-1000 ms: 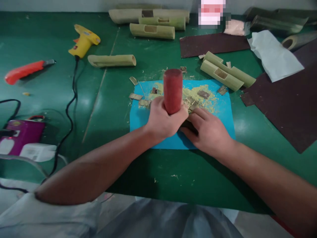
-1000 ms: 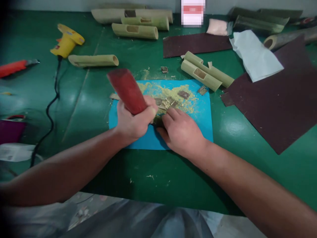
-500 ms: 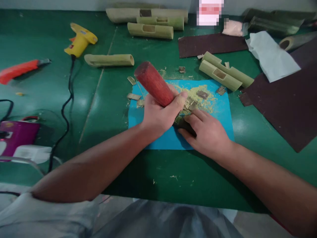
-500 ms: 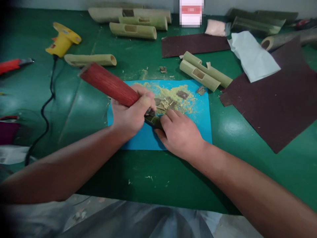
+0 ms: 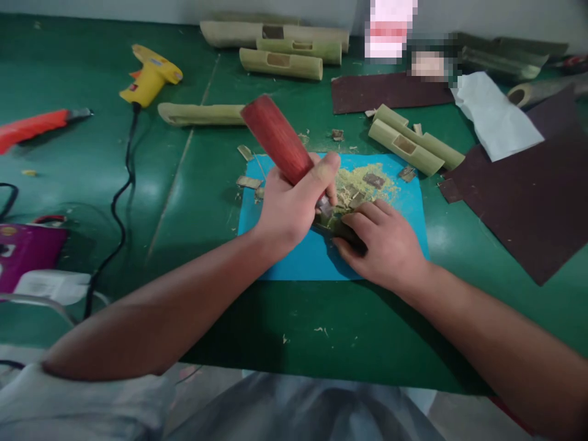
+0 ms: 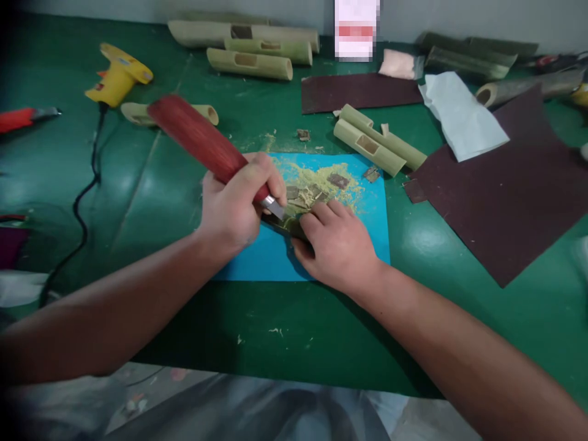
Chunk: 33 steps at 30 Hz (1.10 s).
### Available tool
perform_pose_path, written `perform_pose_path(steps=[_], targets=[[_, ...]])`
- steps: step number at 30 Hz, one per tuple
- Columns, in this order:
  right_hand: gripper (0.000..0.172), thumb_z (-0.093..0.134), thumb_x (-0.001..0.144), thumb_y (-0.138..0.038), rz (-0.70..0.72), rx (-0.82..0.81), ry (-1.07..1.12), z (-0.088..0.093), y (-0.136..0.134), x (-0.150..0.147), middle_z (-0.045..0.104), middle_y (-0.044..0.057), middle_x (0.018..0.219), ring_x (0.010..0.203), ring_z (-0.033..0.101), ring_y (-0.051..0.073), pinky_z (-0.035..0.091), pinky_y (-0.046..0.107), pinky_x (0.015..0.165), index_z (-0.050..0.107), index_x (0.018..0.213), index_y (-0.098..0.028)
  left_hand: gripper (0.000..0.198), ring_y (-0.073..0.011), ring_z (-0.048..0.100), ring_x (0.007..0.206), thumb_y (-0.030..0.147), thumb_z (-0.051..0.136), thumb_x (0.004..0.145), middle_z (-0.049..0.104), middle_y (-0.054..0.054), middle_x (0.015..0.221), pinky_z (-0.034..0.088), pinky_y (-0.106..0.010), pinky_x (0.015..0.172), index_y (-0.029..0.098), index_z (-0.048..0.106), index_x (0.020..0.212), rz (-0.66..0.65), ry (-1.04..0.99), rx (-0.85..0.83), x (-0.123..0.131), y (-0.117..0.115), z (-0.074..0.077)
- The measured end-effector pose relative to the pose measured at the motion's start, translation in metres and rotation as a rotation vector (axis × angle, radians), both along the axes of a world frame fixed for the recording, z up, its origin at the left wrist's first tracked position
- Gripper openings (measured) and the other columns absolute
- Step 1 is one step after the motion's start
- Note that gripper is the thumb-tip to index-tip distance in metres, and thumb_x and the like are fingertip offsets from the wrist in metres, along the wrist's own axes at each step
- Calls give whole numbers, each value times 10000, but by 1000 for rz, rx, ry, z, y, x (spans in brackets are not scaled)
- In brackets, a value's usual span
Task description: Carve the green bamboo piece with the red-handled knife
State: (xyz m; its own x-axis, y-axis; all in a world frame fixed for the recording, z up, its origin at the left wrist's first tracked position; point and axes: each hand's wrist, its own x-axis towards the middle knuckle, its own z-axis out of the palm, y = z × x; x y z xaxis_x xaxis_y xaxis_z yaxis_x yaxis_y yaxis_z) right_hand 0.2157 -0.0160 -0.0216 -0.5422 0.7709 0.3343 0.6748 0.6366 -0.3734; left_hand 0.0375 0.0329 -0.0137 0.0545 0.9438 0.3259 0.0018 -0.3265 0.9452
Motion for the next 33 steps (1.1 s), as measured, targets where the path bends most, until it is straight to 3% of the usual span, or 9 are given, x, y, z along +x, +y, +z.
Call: perform_pose_path(steps=[5,8,12,14,18,25,27,30,33], targets=[[197,597,808,-255,3,13,14,1,0,4,679,137,979,890,546,287,473,439,783,702,943,-158,640,-110,603,520,706,535,978,648,-11,579,459,-263,460,179,675,642,-49,-50,130,-11,9,7],[223,575,778,-229,27,2,13,2,1,8,676,146,1011,912,540,295,473,449,795,697,950,-156,680,-88,589,424,747,494,973,633,-4,601,414,-240,365,147,719,744,-100,-50,220,-19,-2,11],[233,555,760,-199,47,-17,-9,3,3,11,671,140,1013,916,540,295,455,448,782,693,945,-167,445,-76,594,402,531,568,1005,631,-3,700,410,-225,342,150,772,899,-114,48,127,-33,-32,20],[258,552,756,-186,49,-12,-26,2,3,12,675,139,1017,924,545,299,447,450,780,697,969,-166,298,-100,664,489,439,641,972,671,-11,776,499,-221,416,172,763,921,-125,115,90,-38,-42,23],[436,530,771,-125,80,-7,-15,0,2,10,684,154,1106,1006,578,311,467,465,829,685,1179,-122,47,-121,687,580,234,724,885,714,5,737,554,-238,534,203,749,910,-153,273,27,-43,-40,23],[323,600,982,-323,81,-86,67,-1,1,8,677,163,1168,1041,602,314,517,478,876,652,1238,-133,86,-180,726,800,255,783,832,777,-14,891,585,-332,758,242,753,912,-210,343,89,-53,-31,17],[238,575,1010,-286,96,-85,92,0,1,9,682,147,1139,1013,601,293,519,463,868,649,1193,-154,132,-185,738,835,260,809,831,783,-18,917,595,-336,791,244,748,946,-229,326,158,-57,-30,17],[176,584,987,-220,153,-114,145,3,2,10,678,140,1134,1027,592,280,516,449,879,626,1147,-160,205,-190,747,816,279,839,818,790,-51,923,623,-321,764,220,753,994,-245,245,266,-61,-26,16],[190,619,964,-225,159,-185,153,6,2,11,669,122,1129,1027,586,276,504,441,884,609,1148,-177,307,-247,766,809,298,855,769,792,-117,913,656,-347,732,165,769,1032,-390,206,355,-60,-22,15]])
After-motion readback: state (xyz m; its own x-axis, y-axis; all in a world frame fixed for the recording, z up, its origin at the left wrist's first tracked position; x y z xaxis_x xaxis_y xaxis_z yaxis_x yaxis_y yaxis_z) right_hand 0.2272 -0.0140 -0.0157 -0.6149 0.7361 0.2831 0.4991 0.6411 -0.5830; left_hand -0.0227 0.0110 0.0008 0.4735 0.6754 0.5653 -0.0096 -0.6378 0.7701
